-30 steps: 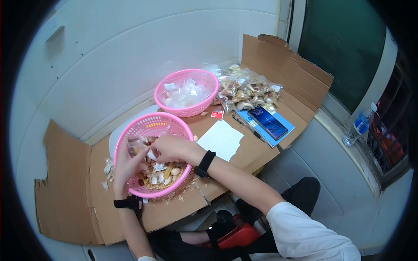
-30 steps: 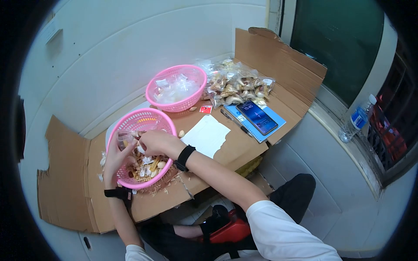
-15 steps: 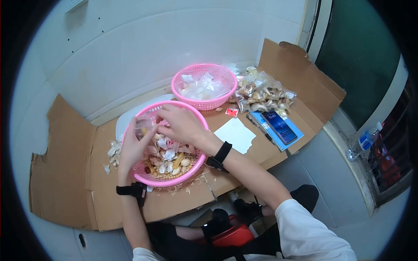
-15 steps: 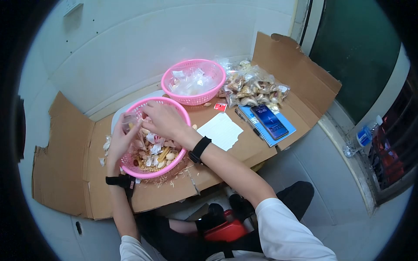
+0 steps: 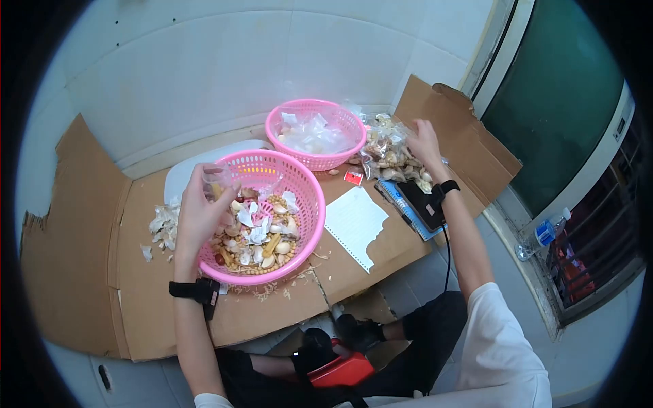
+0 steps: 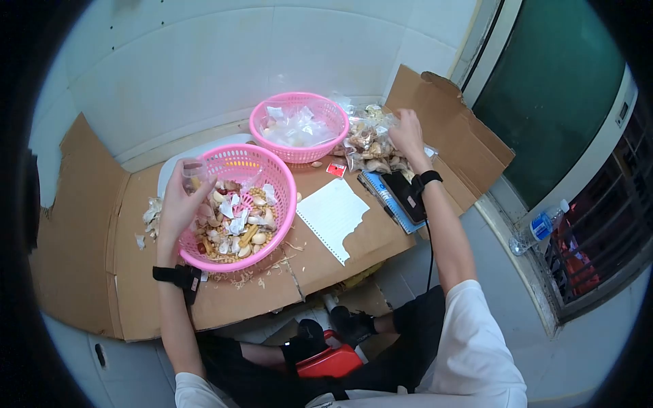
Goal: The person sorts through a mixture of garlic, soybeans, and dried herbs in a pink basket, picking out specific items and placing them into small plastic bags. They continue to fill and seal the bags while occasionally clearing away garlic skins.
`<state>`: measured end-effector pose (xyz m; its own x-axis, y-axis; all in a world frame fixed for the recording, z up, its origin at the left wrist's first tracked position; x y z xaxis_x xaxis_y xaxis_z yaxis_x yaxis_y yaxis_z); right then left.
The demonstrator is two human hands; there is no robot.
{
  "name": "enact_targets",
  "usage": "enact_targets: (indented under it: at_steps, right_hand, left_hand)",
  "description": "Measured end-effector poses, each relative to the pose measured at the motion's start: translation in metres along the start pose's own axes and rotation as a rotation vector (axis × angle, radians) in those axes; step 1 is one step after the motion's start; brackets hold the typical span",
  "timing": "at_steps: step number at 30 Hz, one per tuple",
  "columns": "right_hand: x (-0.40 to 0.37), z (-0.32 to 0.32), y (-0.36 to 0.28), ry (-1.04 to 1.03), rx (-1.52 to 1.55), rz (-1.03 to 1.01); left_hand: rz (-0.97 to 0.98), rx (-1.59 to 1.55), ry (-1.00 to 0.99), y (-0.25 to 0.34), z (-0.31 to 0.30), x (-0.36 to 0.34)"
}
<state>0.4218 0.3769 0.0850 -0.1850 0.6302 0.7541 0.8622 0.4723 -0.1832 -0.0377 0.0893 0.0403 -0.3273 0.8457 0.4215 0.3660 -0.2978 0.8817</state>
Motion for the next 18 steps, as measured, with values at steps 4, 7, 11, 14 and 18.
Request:
enact_targets:
  at_steps: [4,7,11,14,18]
  right_hand:
    - [-0.021,0.023,0.021,-0.278,-0.245,0.115]
    - [-0.020,0.009,0.051,-0.104,-0.072,0.251]
    - [-0.024,-0.007,0.089,0.000,0.160,0.335]
    - [-0.037,0.004,0.146,0.026,0.736,0.550]
    - [-0.057,-0.009,0.151,0.029,1.089,0.732]
  left_hand:
    - [-0.038,-0.036,-0.017,0.001,0.003,-0.004]
    - [-0.061,-0.041,-0.015,0.001,0.003,-0.003]
    - [-0.055,-0.040,-0.021,-0.002,0.003,-0.002]
    - [-0.035,-0.035,-0.016,-0.003,0.002,-0.001]
    - [-0.021,-0.025,-0.016,0.000,0.002,-0.001]
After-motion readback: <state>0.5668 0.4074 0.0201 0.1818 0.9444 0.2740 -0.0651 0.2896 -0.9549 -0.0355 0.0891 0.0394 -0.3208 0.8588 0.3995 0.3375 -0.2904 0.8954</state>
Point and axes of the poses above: each hand's wrist, its own x-axis towards the middle knuckle, its own z-axis out of the palm, y = z × x, the point moved 10 cm from there along x, towards the middle knuckle, and after that the axes turned 6 degrees about -x, right-handed, at the moved point
